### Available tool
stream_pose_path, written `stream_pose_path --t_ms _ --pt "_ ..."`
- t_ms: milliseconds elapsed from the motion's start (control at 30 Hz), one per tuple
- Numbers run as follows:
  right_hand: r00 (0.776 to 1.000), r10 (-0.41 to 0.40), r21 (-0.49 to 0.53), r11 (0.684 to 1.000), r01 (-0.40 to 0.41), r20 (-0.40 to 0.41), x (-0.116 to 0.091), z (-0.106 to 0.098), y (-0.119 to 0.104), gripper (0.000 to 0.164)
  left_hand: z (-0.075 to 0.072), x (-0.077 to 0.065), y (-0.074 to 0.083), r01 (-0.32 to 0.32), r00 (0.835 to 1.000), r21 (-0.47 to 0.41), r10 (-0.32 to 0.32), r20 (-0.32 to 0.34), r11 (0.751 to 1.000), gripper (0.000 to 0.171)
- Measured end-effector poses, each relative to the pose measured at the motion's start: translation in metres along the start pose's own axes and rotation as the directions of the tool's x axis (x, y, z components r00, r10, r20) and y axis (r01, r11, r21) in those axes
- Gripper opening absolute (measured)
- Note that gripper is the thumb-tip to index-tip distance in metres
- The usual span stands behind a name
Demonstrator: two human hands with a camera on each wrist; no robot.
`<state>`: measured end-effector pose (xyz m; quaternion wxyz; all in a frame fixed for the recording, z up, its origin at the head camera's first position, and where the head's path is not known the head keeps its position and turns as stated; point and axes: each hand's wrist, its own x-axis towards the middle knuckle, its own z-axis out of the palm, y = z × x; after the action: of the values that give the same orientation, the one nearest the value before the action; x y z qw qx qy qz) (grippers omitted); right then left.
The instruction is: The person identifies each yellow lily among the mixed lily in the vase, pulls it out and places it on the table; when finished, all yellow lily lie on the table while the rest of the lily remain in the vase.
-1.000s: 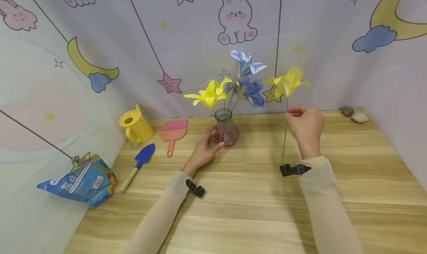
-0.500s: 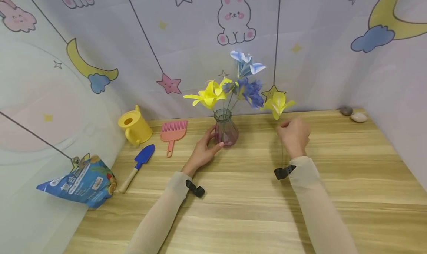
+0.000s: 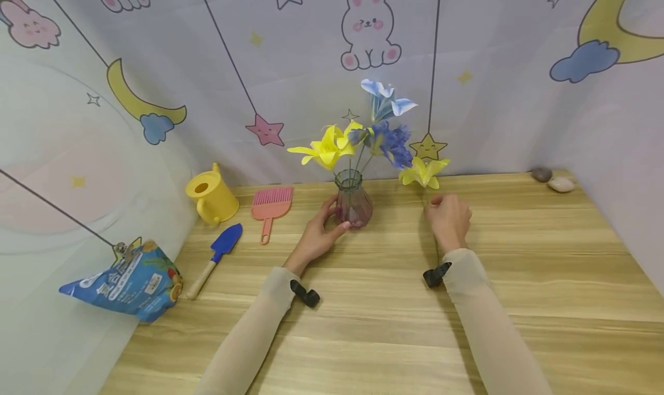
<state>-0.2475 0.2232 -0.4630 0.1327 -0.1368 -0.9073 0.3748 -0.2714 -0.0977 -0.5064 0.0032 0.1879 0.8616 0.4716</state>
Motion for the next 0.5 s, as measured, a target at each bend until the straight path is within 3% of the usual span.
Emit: stream_pose_path --t_ms 300,500 --pt "1.000 -0.004 0.009 1.000 0.004 -0.009 0.001 -0.007 -0.003 0.035 0.000 0.000 -0.001 -0.006 1.000 -0.014 0.006 0.000 1.000 0.080" --pt "0.996 -0.043 0.037 0.998 0.046 -0.077 0.001 -0.023 -0.017 0.040 0.000 0.000 0.000 -0.009 1.000 -0.017 0.010 0.001 1.000 0.079"
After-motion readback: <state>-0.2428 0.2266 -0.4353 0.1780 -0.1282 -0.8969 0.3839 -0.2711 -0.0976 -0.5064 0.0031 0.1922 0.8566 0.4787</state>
